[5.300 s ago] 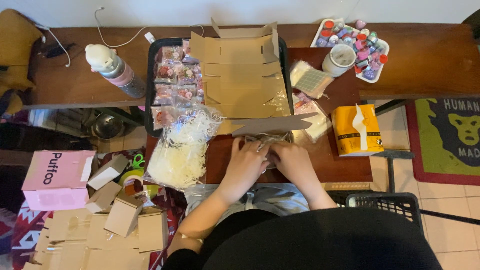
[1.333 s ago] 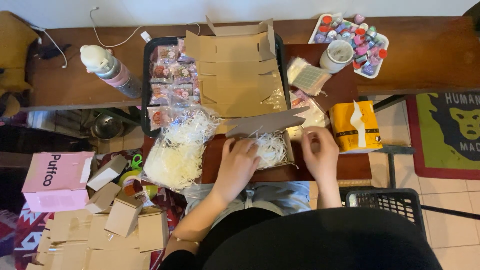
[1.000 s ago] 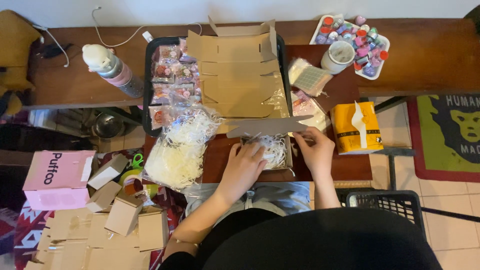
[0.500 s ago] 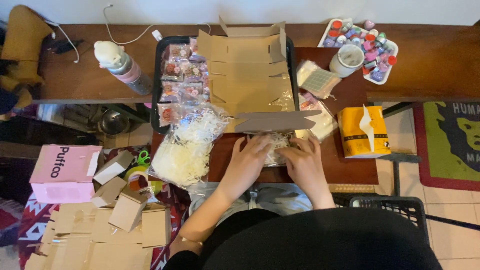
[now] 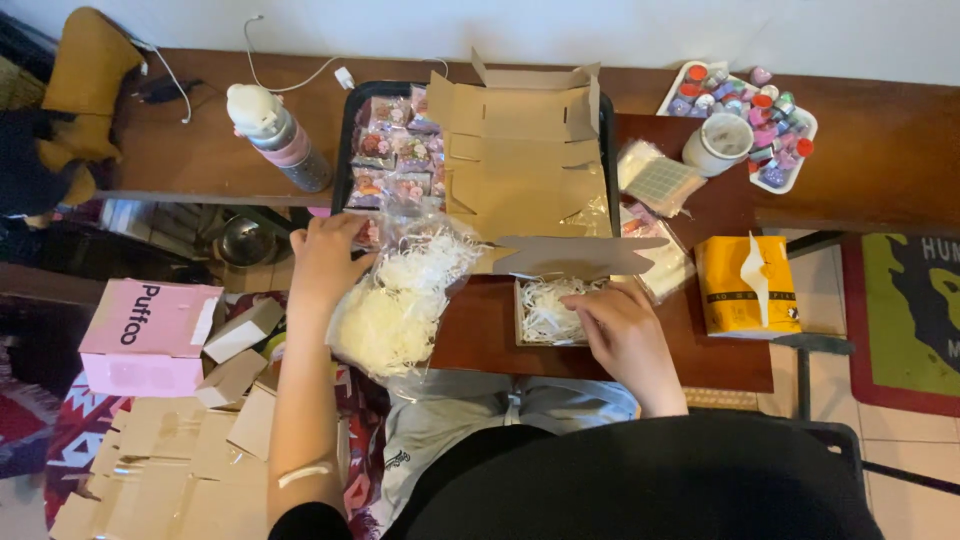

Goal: Assemble small cardboard boxes and pack them with shredded paper and packaged goods.

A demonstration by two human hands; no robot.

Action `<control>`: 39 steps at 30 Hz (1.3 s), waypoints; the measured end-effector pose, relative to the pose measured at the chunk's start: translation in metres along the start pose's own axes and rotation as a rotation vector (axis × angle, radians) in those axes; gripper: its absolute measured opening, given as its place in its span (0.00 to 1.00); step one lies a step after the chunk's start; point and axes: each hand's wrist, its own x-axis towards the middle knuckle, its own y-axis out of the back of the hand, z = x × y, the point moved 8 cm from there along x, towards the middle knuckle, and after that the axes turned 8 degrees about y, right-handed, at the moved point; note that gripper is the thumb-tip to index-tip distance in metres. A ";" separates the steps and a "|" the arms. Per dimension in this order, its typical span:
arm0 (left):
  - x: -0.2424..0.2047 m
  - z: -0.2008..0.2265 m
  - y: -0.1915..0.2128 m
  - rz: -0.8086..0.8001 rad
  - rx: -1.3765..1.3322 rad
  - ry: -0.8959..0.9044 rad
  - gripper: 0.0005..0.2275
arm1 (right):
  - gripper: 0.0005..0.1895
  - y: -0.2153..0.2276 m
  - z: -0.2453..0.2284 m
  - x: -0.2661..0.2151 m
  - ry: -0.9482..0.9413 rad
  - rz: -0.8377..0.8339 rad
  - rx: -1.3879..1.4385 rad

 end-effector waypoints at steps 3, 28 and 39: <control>0.005 -0.026 -0.043 -0.043 0.048 0.006 0.28 | 0.09 0.000 -0.003 -0.002 0.017 -0.023 0.044; -0.099 0.231 -0.052 -0.023 -0.139 -0.308 0.18 | 0.15 -0.017 0.006 -0.018 -0.091 0.011 0.048; -0.125 0.220 -0.061 0.002 -0.102 -0.361 0.17 | 0.13 -0.026 -0.012 -0.009 0.062 -0.150 -0.111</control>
